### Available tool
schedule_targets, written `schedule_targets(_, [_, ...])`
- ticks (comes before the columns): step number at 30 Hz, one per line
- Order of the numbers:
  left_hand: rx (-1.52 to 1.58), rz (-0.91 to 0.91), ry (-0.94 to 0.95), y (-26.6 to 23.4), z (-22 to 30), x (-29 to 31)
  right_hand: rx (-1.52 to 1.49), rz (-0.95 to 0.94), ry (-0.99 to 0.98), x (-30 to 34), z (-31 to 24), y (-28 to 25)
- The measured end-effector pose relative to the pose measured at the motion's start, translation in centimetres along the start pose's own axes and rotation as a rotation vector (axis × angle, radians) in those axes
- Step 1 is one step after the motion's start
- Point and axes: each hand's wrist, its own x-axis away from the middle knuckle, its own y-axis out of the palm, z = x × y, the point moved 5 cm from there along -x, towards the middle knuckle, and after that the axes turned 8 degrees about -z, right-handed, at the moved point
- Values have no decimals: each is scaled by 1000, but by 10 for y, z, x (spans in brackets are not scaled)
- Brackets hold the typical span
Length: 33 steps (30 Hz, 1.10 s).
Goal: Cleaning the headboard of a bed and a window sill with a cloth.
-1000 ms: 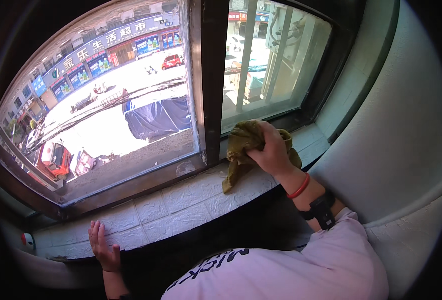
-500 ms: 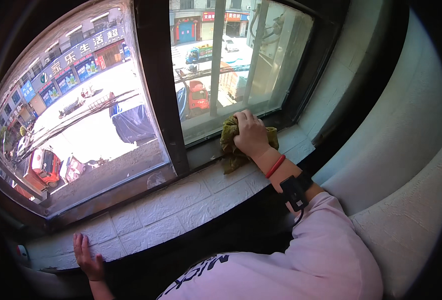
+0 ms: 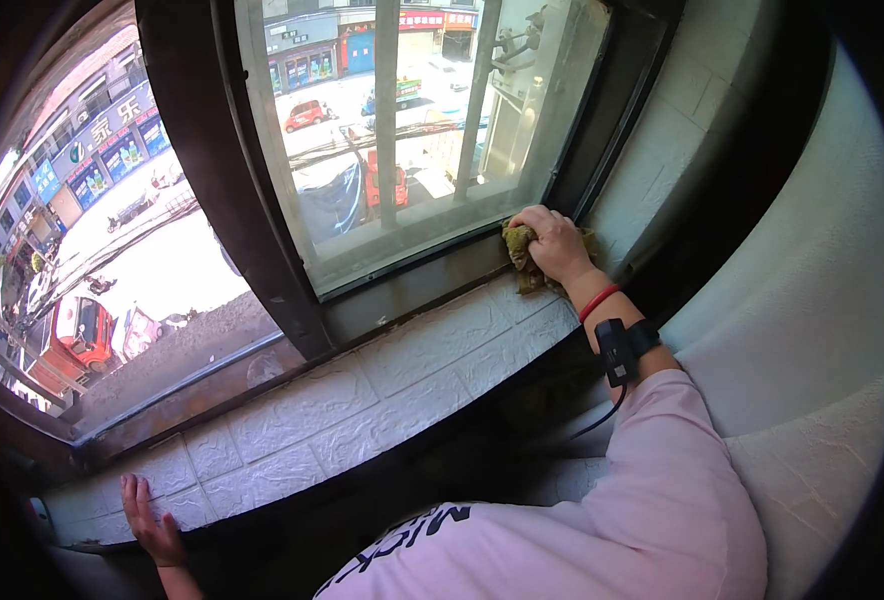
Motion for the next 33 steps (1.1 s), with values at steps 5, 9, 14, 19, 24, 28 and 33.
schedule_targets(5, [-7, -12, -6, 6, -3, -1, 67, 12, 106, 2, 9, -5])
schedule_targets(9, [-14, -24, -28, 2, -4, 3, -178, -40, -262, 39, -34, -3])
schedule_targets(14, [-28, -36, -9, 4, -1, 1, -10, -8, -127, 56, 11, -30])
schedule_targets(19, [-48, -31, 1, 2, 8, -4, 44, -16, 76, 63, 6, -22])
schedule_targets(24, [-58, 5, 10, -3, 7, -2, -80, -62, -132, 70, -95, -7])
schedule_targets(28, [-24, 37, 24, -3, 1, 1, -91, 1, -261, 76, -250, 28])
schedule_targets(33, [108, 57, 75, -11, -5, 5, -361, -102, -591, 85, -454, 65])
